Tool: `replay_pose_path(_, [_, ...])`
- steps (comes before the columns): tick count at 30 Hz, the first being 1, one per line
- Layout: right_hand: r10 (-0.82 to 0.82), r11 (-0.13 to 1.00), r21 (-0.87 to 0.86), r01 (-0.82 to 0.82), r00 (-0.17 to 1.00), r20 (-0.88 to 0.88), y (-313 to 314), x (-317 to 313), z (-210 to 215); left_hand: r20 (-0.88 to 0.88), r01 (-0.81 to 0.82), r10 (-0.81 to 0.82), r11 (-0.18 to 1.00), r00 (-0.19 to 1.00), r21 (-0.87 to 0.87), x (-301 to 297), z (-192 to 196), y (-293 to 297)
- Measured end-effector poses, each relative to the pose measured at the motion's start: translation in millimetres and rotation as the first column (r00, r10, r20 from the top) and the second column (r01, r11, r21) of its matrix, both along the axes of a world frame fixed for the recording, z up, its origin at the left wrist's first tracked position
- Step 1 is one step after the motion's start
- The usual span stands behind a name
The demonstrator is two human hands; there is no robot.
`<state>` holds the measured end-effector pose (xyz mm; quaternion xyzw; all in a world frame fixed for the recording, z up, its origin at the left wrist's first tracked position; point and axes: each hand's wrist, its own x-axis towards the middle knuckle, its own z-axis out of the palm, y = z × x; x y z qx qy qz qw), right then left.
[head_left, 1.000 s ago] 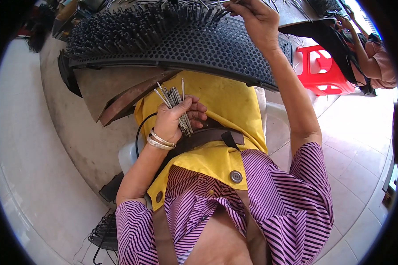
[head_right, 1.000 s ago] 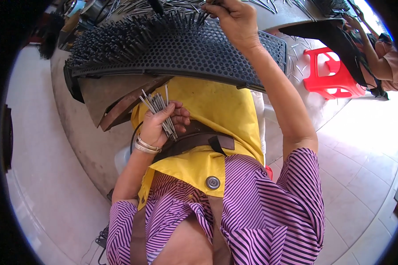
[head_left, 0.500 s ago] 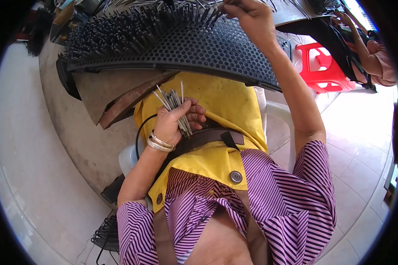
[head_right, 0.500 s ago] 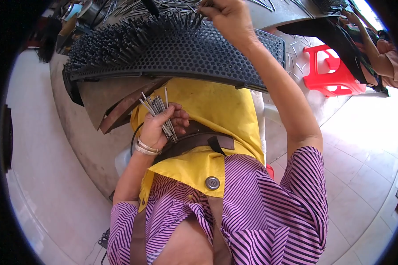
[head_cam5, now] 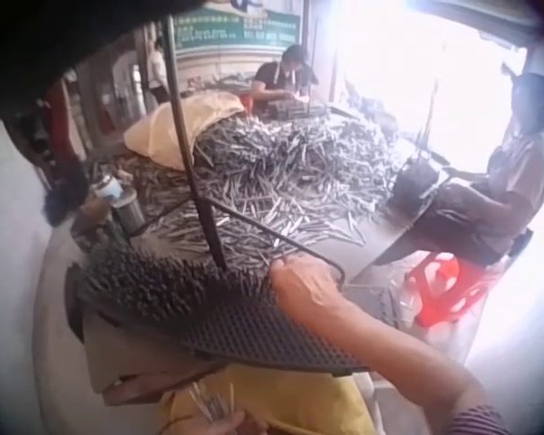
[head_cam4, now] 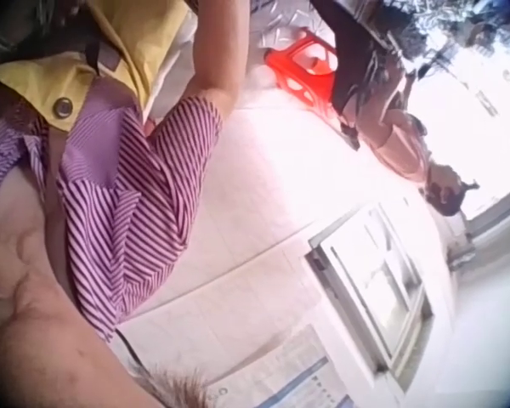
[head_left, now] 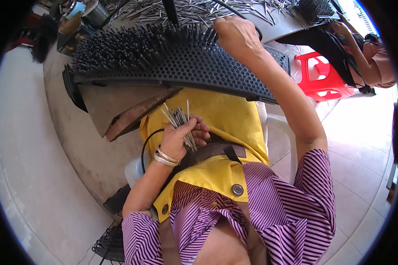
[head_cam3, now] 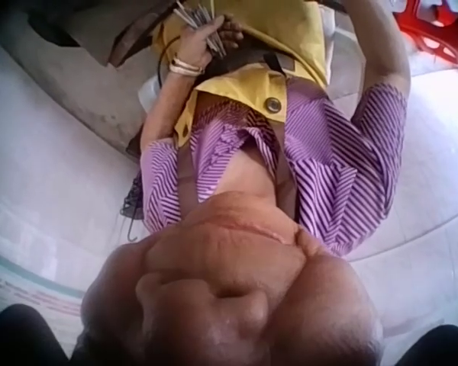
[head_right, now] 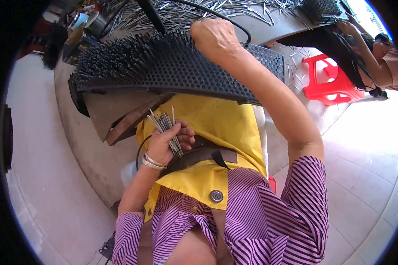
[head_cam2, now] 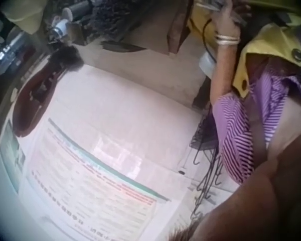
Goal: Sorting and placing thin metal rods into a slotted template board.
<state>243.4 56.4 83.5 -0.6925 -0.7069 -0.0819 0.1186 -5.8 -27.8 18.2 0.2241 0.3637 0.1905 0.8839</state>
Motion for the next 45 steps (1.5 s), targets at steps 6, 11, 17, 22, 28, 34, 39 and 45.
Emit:
replay_pose_path(6, [0.082, 0.987, 0.138, -0.078, 0.996, -0.025, 9.3, 4.1, -3.2, 0.028, 0.044, -0.043, 0.999, 0.999, -0.022, 1.5, 0.0, 3.7])
replay_pose_path(11, [0.037, 0.999, -0.033, -0.04, 0.997, -0.074, 14.7, 5.9, 4.4, 0.1, 0.083, -0.077, 0.995, 0.992, -0.061, 1.1, -2.4, 5.1])
replay_pose_path(17, [0.144, 0.985, 0.101, -0.138, 0.988, -0.058, -1.2, -7.1, -4.9, 0.154, 0.115, -0.103, 0.991, 0.983, -0.07, -3.2, -3.8, -4.8])
replay_pose_path(22, [0.095, 0.995, 0.04, -0.092, 0.992, -0.084, -12.8, -8.9, -12.9, 0.165, 0.125, -0.111, 0.989, 0.98, -0.077, -1.2, -3.9, -5.9])
replay_pose_path(28, [0.131, 0.985, 0.025, -0.172, 0.638, -0.759, -75.9, -41.9, -12.1, 0.185, 0.146, -0.14, 0.989, 0.973, -0.021, 5.9, 5.2, 1.5])
replay_pose_path(34, [0.144, 0.984, 0.095, -0.153, 0.354, -0.924, -108.2, -85.4, -51.3, 0.183, 0.23, -0.195, 0.954, 0.964, -0.194, 5.3, -13.7, -14.6])
replay_pose_path(39, [0.059, 0.971, 0.011, -0.239, 0.195, -0.979, -123.1, -98.7, -48.3, 0.069, 0.37, -0.366, 0.927, 0.928, -0.056, 2.8, -8.8, -31.7])
replay_pose_path(45, [0.06, 0.947, 0.027, -0.319, 0.093, -0.994, -146.6, -102.9, -50.0, -0.064, 0.455, -0.464, 0.818, 0.884, 0.351, -9.2, -0.4, -43.4])
